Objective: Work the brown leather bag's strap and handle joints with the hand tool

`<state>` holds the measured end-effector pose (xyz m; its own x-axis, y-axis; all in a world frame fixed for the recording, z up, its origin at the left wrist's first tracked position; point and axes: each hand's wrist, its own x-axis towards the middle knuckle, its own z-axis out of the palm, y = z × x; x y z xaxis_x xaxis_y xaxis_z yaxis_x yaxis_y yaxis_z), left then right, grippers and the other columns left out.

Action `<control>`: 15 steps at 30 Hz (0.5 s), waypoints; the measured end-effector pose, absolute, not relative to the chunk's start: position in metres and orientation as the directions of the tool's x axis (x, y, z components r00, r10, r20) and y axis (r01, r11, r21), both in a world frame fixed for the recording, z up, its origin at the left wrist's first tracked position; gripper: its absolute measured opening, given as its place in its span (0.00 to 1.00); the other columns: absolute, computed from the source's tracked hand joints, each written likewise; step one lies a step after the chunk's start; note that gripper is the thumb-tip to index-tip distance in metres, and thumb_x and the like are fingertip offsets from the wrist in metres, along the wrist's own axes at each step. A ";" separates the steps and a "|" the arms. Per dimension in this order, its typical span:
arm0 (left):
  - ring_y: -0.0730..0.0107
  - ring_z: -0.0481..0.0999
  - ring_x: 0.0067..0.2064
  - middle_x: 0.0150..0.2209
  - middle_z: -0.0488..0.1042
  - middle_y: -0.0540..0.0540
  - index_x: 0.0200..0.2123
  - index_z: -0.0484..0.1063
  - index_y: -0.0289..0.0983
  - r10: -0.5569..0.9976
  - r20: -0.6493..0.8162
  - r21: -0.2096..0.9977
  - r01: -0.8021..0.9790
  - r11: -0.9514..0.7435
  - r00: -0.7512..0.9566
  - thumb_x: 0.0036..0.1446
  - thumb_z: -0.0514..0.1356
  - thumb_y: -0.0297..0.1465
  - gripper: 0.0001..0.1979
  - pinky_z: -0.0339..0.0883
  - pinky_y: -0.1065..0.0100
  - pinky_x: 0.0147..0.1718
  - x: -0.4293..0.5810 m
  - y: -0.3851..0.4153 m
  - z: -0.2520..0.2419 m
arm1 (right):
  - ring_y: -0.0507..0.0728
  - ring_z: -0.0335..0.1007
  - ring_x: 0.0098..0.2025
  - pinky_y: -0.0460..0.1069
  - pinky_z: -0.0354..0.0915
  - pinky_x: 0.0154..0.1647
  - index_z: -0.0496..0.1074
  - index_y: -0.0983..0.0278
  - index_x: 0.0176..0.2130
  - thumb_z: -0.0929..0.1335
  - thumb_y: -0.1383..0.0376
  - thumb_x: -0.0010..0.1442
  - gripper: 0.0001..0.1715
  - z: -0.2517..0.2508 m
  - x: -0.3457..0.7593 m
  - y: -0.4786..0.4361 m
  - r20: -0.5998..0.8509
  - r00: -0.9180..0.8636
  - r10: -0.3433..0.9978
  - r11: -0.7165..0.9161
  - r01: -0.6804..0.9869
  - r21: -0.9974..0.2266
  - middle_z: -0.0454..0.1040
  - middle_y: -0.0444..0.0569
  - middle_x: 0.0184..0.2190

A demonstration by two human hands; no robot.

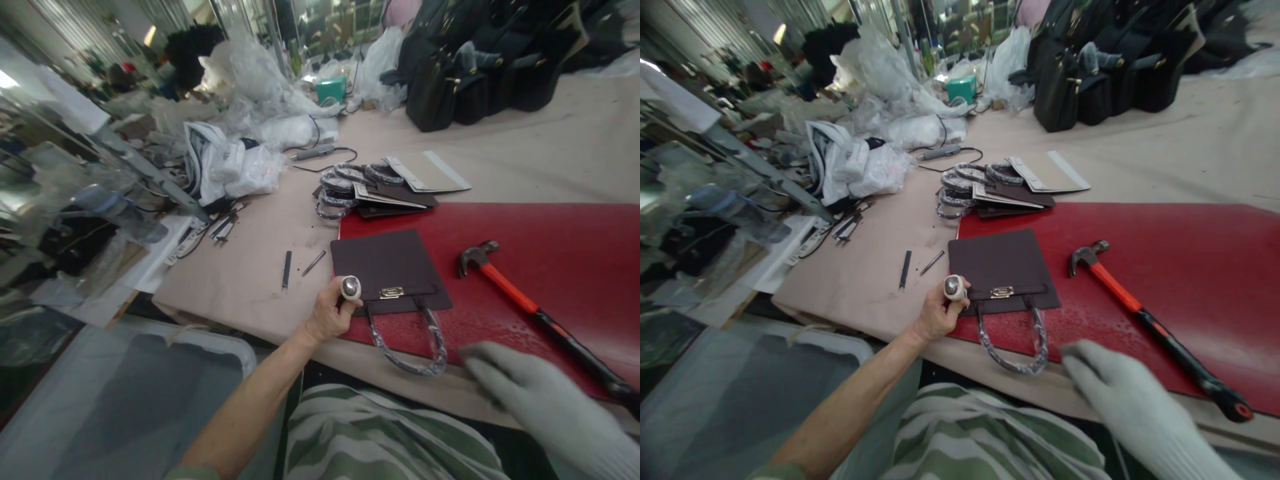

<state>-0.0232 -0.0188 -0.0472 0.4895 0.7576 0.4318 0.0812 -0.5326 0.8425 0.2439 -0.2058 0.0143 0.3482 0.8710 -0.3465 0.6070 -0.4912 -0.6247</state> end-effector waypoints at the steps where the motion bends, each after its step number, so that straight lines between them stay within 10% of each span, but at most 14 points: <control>1: 0.71 0.72 0.30 0.32 0.73 0.48 0.42 0.71 0.36 0.763 0.421 0.851 0.079 -0.520 0.490 0.63 0.62 0.33 0.07 0.70 0.68 0.35 -0.022 -0.019 -0.047 | 0.69 0.78 0.38 0.61 0.72 0.40 0.79 0.61 0.43 0.65 0.49 0.59 0.23 0.016 0.260 -0.199 -0.236 0.463 0.854 -0.518 0.723 -0.457 0.81 0.62 0.43; 4: 0.71 0.72 0.30 0.31 0.72 0.49 0.42 0.71 0.36 0.775 0.383 0.871 0.082 -0.484 0.503 0.63 0.61 0.33 0.07 0.69 0.68 0.34 -0.021 -0.019 -0.046 | 0.77 0.73 0.50 0.66 0.69 0.47 0.70 0.72 0.60 0.58 0.49 0.66 0.37 0.017 0.291 -0.177 0.023 0.485 0.874 -0.482 0.873 -0.070 0.71 0.72 0.58; 9: 0.70 0.71 0.30 0.31 0.71 0.49 0.41 0.71 0.36 0.771 0.395 0.867 0.076 -0.493 0.499 0.63 0.60 0.31 0.06 0.68 0.67 0.34 -0.020 -0.020 -0.044 | 0.75 0.73 0.38 0.60 0.62 0.31 0.68 0.73 0.58 0.53 0.56 0.72 0.31 0.009 0.297 -0.164 0.084 0.409 0.909 -0.417 0.900 0.126 0.73 0.72 0.44; 15: 0.67 0.73 0.34 0.35 0.73 0.46 0.41 0.72 0.36 0.777 0.388 0.857 0.116 -0.502 0.497 0.62 0.61 0.31 0.06 0.70 0.67 0.37 -0.019 -0.020 -0.050 | 0.63 0.68 0.25 0.56 0.58 0.26 0.64 0.60 0.33 0.58 0.59 0.69 0.15 0.012 0.310 -0.156 -0.025 0.454 0.890 -0.455 0.886 -0.088 0.70 0.59 0.29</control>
